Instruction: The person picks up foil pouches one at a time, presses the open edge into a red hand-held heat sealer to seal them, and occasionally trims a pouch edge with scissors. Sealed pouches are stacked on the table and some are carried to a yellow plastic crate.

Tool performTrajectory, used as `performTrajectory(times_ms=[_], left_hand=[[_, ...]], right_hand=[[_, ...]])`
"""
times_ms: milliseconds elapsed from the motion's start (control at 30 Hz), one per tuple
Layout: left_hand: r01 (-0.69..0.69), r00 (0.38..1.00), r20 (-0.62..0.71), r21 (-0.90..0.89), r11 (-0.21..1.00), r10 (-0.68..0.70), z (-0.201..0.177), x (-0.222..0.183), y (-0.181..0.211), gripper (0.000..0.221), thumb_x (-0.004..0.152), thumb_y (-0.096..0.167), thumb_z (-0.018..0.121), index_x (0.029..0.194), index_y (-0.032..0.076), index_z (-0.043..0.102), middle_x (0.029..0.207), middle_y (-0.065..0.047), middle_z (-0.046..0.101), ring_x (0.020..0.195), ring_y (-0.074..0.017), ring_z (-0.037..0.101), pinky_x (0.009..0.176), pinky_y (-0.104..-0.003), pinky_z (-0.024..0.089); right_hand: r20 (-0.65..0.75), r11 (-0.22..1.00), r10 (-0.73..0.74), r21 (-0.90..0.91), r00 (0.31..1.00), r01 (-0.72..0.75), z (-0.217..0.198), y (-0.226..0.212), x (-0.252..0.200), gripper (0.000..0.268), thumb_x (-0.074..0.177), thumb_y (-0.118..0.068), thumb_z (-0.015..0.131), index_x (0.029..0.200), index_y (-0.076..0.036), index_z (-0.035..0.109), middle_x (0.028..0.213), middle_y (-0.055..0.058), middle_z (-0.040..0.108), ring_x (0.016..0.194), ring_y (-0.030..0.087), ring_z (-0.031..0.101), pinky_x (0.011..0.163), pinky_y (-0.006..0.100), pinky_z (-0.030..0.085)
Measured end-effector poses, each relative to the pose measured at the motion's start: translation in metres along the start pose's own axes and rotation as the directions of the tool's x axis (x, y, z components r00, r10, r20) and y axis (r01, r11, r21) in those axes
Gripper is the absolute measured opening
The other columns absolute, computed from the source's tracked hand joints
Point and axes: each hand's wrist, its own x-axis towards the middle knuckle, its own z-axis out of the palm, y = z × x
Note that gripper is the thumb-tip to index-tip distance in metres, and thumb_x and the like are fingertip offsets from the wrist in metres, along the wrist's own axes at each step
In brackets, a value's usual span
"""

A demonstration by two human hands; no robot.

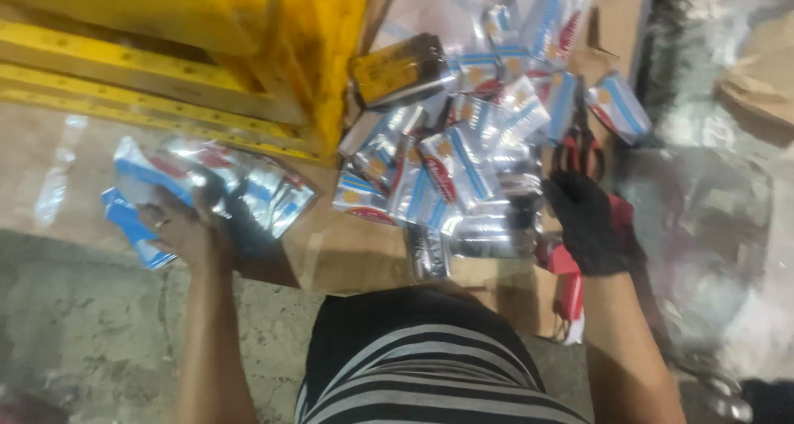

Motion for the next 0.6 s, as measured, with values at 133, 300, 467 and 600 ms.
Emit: performTrajectory(times_ms=[133,300,467,600], left_hand=[[-0.016,1.000,-0.011,0.070,0.997,0.017,-0.001,0.002,-0.007,0.080,0.110,0.054,0.041,0.166,0.002,0.017,0.176,-0.021,0.014,0.163,-0.0464,0.003,0.124,-0.072,-0.004],[-0.234,0.972,0.046,0.154,0.960,0.229,-0.027,-0.012,-0.005,0.123,0.079,0.078,0.066,0.166,0.011,0.012,0.173,-0.028,0.003,0.158,-0.0472,0.002,0.118,-0.075,-0.005],[-0.426,0.900,0.200,0.207,0.881,0.388,-0.028,-0.028,0.011,0.151,0.053,0.093,0.070,0.163,0.011,0.007,0.167,-0.032,-0.001,0.152,-0.0529,-0.004,0.112,-0.077,-0.008],[-0.388,0.901,0.307,0.252,0.887,0.307,-0.029,-0.027,0.022,0.143,0.055,0.091,0.067,0.165,0.019,0.009,0.170,-0.026,0.003,0.154,-0.0477,-0.003,0.111,-0.077,-0.008]], right_hand=[[-0.042,0.985,-0.157,-0.082,0.987,0.154,0.008,0.003,-0.006,0.039,0.093,-0.022,0.080,0.123,-0.001,0.066,0.107,0.001,0.071,0.094,0.006,0.064,0.081,0.023,0.052],[-0.037,0.964,-0.139,-0.232,0.990,0.127,0.007,0.023,0.010,0.047,0.095,-0.029,0.080,0.129,0.001,0.067,0.110,0.011,0.069,0.099,0.016,0.062,0.088,0.030,0.049],[0.083,0.964,-0.129,-0.223,0.988,0.144,0.017,-0.015,-0.002,0.051,0.097,-0.035,0.075,0.131,0.002,0.065,0.116,0.011,0.068,0.105,0.019,0.062,0.088,0.034,0.047],[0.042,0.647,-0.572,-0.592,0.819,0.481,0.036,-0.031,-0.020,0.046,0.107,-0.030,0.076,0.130,0.007,0.063,0.126,0.019,0.064,0.123,0.030,0.058,0.104,0.042,0.046]])
